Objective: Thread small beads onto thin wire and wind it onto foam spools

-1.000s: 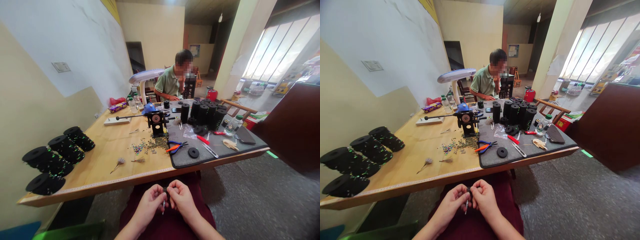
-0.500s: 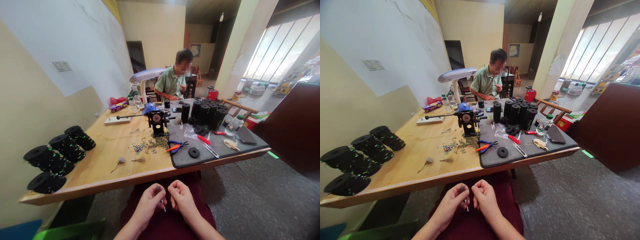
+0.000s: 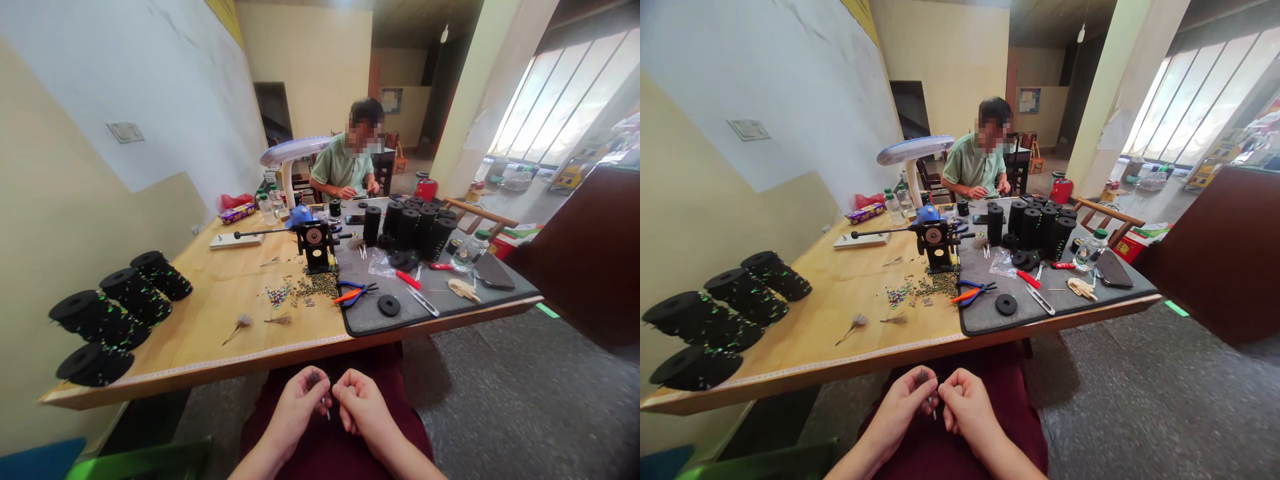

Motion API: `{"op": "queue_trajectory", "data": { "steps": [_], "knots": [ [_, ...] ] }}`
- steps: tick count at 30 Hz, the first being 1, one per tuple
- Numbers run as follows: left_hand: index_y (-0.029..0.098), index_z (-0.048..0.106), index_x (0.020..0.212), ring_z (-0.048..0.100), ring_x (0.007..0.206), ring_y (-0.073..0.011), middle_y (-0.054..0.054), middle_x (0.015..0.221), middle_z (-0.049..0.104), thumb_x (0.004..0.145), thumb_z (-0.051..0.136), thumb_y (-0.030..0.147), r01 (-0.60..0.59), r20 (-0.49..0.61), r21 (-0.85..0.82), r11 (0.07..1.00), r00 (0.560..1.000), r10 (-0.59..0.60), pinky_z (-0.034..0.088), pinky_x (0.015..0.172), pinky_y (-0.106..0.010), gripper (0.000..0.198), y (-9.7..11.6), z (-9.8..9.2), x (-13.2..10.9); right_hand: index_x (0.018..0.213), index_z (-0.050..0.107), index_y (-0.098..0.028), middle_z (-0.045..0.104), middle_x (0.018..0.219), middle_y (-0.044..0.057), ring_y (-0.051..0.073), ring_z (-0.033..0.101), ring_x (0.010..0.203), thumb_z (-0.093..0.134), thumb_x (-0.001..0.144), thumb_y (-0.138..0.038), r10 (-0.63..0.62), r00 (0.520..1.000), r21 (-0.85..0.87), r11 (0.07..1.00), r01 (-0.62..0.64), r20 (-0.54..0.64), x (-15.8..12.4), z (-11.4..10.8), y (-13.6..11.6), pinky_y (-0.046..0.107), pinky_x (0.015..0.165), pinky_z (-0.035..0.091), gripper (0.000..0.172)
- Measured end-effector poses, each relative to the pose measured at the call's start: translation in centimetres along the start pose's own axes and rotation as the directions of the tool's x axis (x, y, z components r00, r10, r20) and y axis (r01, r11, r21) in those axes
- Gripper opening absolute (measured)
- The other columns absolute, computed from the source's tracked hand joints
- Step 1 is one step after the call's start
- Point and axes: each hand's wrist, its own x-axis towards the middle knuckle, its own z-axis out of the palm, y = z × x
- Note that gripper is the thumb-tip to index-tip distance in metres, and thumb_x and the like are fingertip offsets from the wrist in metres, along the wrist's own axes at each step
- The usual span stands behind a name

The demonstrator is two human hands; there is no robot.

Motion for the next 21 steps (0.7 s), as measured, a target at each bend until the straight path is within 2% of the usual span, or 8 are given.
{"op": "queue_trajectory", "data": {
  "steps": [10, 14, 21],
  "knots": [
    [0.014, 0.051, 0.075, 0.052, 0.054, -0.0105, 0.000, 0.062, 0.056, 0.074, 0.064, 0.040, -0.074, -0.008, 0.098, 0.992, 0.997, 0.075, 0.043, 0.051, -0.022, 0.029, 0.7, 0.2, -0.6, 0.076, 0.041, -0.014, 0.044, 0.038, -0.007, 0.001, 0.027, 0.028, 0.060, 0.061, -0.066, 0.015, 1.000, 0.024, 1.000, -0.015, -0.008, 0.4, -0.2, 0.2, 0.011, 0.030, 0.017, 0.057],
    [0.015, 0.052, 0.077, 0.054, 0.059, -0.0130, -0.001, 0.065, 0.055, 0.076, 0.062, 0.040, -0.121, 0.009, 0.162, 0.979, 0.993, 0.121, 0.044, 0.052, -0.022, 0.027, 0.2, 0.1, -0.7, 0.078, 0.041, -0.014, 0.046, 0.040, -0.007, 0.000, 0.029, 0.029, 0.060, 0.061, -0.068, 0.008, 1.000, 0.040, 0.999, -0.007, -0.021, 0.4, -0.1, 0.2, 0.010, 0.030, 0.018, 0.060],
    [0.014, 0.053, 0.075, 0.050, 0.058, -0.0115, -0.001, 0.064, 0.054, 0.081, 0.058, 0.039, -0.175, 0.047, 0.247, 0.953, 0.985, 0.168, 0.041, 0.053, -0.021, 0.026, -0.5, 0.0, -0.5, 0.082, 0.043, -0.014, 0.048, 0.041, -0.006, 0.001, 0.031, 0.029, 0.060, 0.060, -0.070, -0.015, 0.999, 0.033, 0.999, 0.016, -0.029, 0.7, 0.0, 0.3, 0.010, 0.030, 0.019, 0.063]
  ]
}}
